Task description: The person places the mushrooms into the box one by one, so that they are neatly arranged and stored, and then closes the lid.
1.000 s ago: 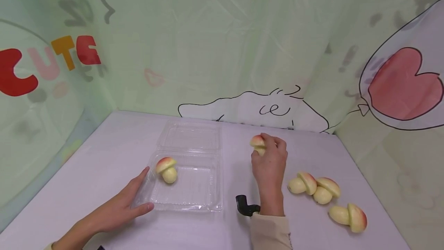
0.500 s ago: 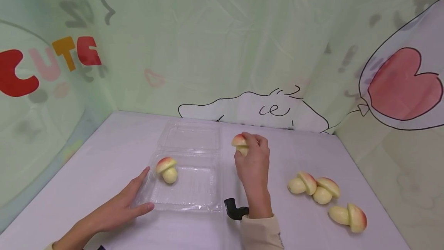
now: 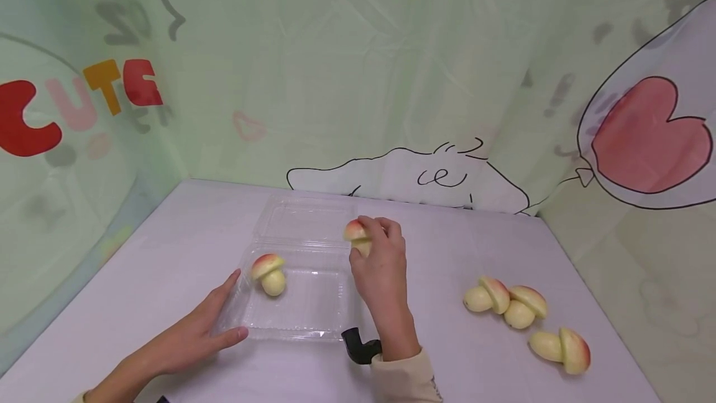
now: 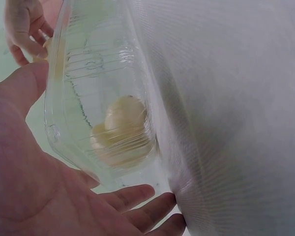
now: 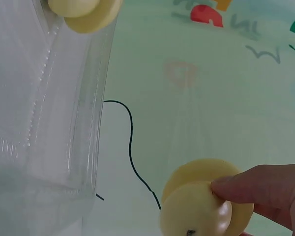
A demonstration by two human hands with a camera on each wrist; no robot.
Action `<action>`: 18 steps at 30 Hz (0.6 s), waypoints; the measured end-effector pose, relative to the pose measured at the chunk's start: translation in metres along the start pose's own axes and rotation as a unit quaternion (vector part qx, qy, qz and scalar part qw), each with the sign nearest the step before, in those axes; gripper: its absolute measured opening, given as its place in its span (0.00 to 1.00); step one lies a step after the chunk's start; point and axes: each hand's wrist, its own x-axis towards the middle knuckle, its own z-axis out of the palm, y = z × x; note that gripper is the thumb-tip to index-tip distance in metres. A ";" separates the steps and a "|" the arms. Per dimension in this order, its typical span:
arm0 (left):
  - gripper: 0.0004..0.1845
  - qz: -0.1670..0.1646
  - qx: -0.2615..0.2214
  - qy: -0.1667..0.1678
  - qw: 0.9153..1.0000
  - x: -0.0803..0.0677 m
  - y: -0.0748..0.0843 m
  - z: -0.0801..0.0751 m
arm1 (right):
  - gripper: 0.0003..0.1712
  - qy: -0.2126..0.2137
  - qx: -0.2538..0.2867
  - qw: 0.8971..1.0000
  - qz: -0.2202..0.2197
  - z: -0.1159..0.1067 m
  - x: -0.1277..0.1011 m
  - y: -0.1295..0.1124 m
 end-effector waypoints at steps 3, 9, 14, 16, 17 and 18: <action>0.56 0.003 0.005 0.002 1.000 0.000 0.000 0.000 | 0.28 -0.006 0.002 1.000 -0.013 0.005 -0.003 -0.005; 0.56 0.002 0.008 0.005 1.000 0.000 -0.001 0.001 | 0.27 -0.017 0.002 0.999 -0.035 0.014 -0.010 -0.013; 0.57 -0.002 0.006 0.004 1.000 0.001 -0.002 0.002 | 0.27 -0.032 0.005 0.998 -0.048 0.021 -0.014 -0.017; 0.57 -0.004 0.005 0.003 1.000 0.000 -0.002 0.002 | 0.27 -0.038 0.008 0.998 -0.053 0.024 -0.015 -0.019; 0.57 0.000 0.007 0.004 1.000 0.000 -0.002 0.002 | 0.28 -0.040 0.009 0.998 -0.055 0.026 -0.016 -0.019; 0.57 0.000 0.007 0.004 1.000 0.000 -0.002 0.002 | 0.28 -0.042 0.009 0.997 -0.058 0.028 -0.017 -0.020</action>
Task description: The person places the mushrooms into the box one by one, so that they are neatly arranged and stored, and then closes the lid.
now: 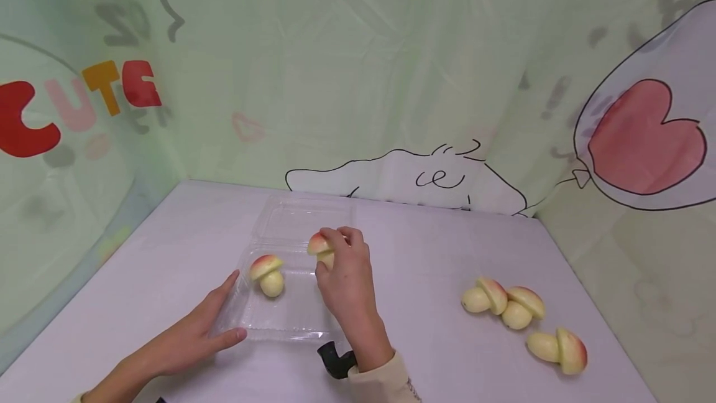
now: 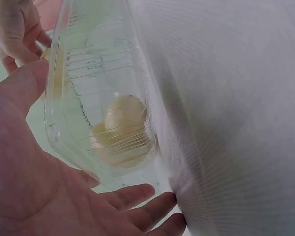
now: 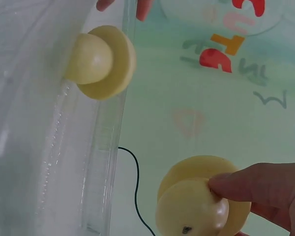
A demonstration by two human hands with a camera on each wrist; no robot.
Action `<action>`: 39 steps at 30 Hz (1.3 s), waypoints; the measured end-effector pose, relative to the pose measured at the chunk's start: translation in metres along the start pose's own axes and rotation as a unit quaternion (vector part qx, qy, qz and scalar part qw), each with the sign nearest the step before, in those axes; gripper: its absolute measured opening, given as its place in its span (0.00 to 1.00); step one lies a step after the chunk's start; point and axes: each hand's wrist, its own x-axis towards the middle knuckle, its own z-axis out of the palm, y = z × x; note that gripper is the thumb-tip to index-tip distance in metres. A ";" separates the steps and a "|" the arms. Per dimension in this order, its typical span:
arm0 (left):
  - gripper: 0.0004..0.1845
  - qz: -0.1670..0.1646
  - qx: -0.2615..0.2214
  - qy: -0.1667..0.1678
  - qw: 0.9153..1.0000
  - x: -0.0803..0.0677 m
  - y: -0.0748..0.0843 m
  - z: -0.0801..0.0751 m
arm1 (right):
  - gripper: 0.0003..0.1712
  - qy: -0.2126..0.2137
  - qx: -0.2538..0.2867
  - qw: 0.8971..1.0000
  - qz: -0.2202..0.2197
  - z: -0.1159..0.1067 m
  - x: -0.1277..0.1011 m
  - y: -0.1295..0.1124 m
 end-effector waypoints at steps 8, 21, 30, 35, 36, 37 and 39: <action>0.57 -0.002 -0.003 -0.002 1.000 0.000 0.000 -0.001 | 0.28 -0.018 -0.004 1.000 -0.016 0.017 -0.002 -0.002; 0.56 0.001 -0.004 -0.003 1.000 0.000 0.002 -0.002 | 0.27 -0.067 -0.010 0.997 -0.048 0.042 -0.007 0.005; 0.56 -0.003 -0.005 0.000 1.000 0.001 -0.001 0.001 | 0.27 -0.058 -0.045 0.993 -0.088 0.053 -0.007 0.012; 0.56 -0.001 -0.009 0.000 1.000 0.001 0.000 0.001 | 0.28 -0.049 -0.054 0.992 -0.105 0.058 -0.008 0.018; 0.56 0.000 -0.009 0.000 1.000 0.001 0.000 0.001 | 0.28 -0.046 -0.054 0.992 -0.108 0.059 -0.008 0.019; 0.56 0.001 -0.009 0.001 1.000 0.001 0.000 0.001 | 0.28 -0.042 -0.057 0.991 -0.113 0.060 -0.008 0.019; 0.56 0.002 -0.007 0.002 1.000 0.000 0.000 0.001 | 0.28 -0.037 -0.061 0.991 -0.116 0.061 -0.008 0.021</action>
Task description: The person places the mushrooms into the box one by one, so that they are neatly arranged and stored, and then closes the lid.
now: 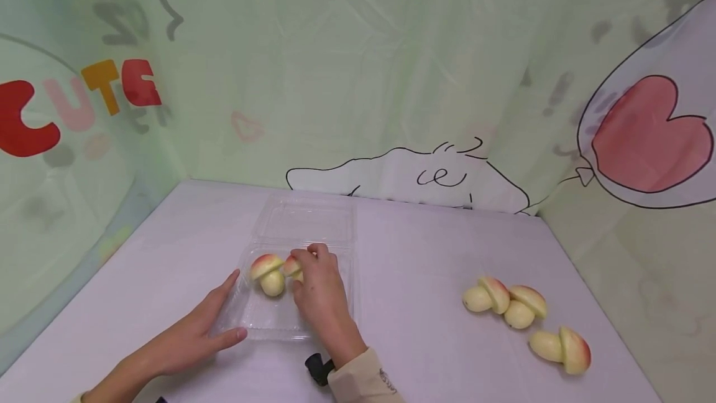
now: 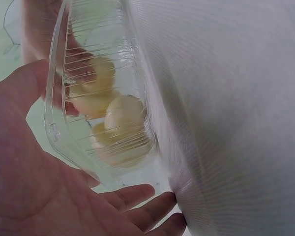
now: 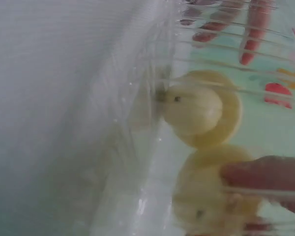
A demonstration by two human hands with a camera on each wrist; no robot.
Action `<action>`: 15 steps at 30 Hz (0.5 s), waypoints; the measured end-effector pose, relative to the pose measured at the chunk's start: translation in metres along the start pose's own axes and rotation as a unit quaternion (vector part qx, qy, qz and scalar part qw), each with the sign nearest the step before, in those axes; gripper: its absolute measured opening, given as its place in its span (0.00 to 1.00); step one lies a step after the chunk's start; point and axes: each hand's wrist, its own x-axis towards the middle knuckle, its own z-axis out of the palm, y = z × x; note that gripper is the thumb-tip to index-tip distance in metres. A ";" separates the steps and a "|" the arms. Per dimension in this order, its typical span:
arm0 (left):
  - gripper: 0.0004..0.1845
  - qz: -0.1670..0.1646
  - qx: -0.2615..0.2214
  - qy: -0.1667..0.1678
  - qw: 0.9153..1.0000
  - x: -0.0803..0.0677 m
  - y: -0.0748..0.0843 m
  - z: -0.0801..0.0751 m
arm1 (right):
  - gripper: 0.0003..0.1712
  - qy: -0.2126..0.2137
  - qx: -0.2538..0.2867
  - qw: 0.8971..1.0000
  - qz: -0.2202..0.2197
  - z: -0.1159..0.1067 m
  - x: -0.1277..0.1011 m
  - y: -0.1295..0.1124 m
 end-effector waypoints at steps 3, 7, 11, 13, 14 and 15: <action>0.56 0.000 0.001 0.002 1.000 -0.001 0.000 0.000 | 0.28 -0.003 -0.005 1.000 0.002 0.002 0.000 0.000; 0.56 -0.002 0.004 0.003 1.000 -0.001 -0.001 0.001 | 0.28 -0.009 -0.009 1.000 0.004 0.005 0.000 0.000; 0.56 -0.002 0.005 0.003 1.000 -0.001 -0.002 0.001 | 0.28 -0.015 -0.008 1.000 0.008 0.006 0.000 0.000; 0.56 -0.003 0.005 0.003 1.000 -0.001 -0.002 0.000 | 0.27 -0.018 -0.009 1.000 0.009 0.007 0.000 0.000; 0.56 -0.004 0.006 0.003 1.000 0.000 -0.002 0.000 | 0.27 -0.020 -0.009 1.000 0.011 0.007 0.000 0.000; 0.56 -0.002 0.008 0.004 1.000 0.000 -0.002 0.000 | 0.27 -0.022 -0.009 1.000 0.013 0.008 0.000 0.000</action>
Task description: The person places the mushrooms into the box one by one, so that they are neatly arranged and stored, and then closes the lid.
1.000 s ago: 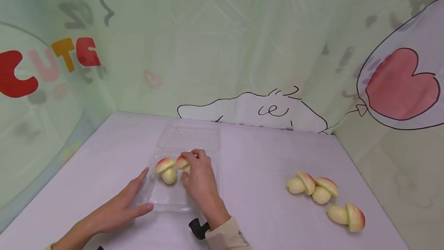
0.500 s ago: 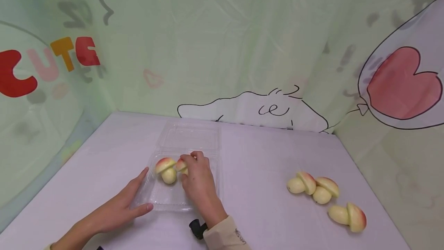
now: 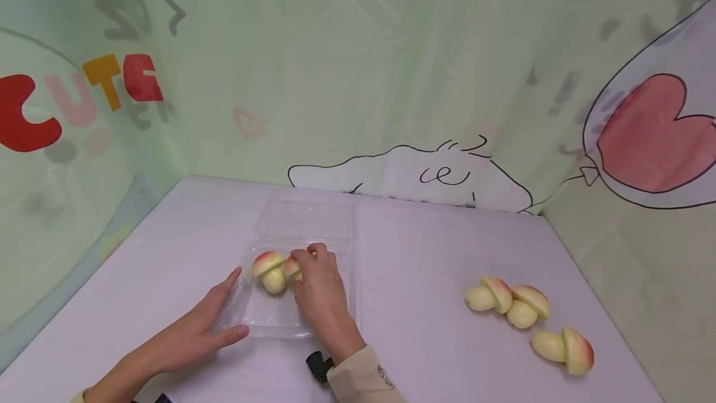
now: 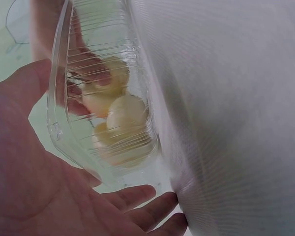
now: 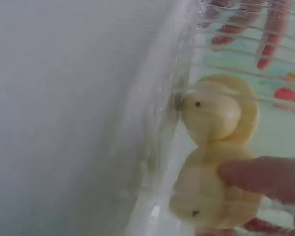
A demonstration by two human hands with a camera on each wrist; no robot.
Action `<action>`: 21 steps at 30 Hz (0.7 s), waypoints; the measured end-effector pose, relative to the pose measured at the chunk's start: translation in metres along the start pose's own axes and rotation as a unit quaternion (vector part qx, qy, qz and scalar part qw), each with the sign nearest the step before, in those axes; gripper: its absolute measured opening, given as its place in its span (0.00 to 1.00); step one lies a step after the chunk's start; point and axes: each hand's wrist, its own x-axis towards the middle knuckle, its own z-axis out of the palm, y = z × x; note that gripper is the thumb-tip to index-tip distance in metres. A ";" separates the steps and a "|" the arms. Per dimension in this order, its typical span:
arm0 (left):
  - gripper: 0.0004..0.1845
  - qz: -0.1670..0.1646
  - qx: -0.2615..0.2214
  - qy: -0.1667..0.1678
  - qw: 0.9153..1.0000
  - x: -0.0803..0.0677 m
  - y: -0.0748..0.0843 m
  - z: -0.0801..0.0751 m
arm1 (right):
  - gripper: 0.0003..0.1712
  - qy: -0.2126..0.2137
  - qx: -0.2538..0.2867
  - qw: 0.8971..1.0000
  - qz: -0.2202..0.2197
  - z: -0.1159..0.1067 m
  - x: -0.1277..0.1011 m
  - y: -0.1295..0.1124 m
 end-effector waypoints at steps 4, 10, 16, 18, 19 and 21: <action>0.56 0.003 0.004 0.001 1.000 0.001 0.001 -0.001 | 0.27 -0.007 -0.006 1.000 0.003 0.001 0.001 0.000; 0.56 -0.003 -0.002 0.000 1.000 0.001 0.002 0.000 | 0.25 -0.029 -0.009 0.999 0.018 0.001 0.001 0.001; 0.56 -0.008 -0.004 -0.003 1.000 0.001 0.002 -0.001 | 0.24 -0.032 -0.013 0.999 0.023 0.001 0.001 0.000; 0.56 -0.009 -0.003 -0.006 1.000 0.001 0.003 -0.001 | 0.24 -0.032 -0.013 0.999 0.023 0.001 0.001 0.000; 0.56 -0.009 -0.004 -0.007 1.000 0.001 0.003 -0.001 | 0.25 -0.034 -0.013 0.999 0.025 0.001 0.001 0.000; 0.55 -0.005 -0.003 -0.007 1.000 0.000 0.004 -0.002 | 0.25 -0.040 -0.013 0.999 0.029 0.001 0.001 -0.001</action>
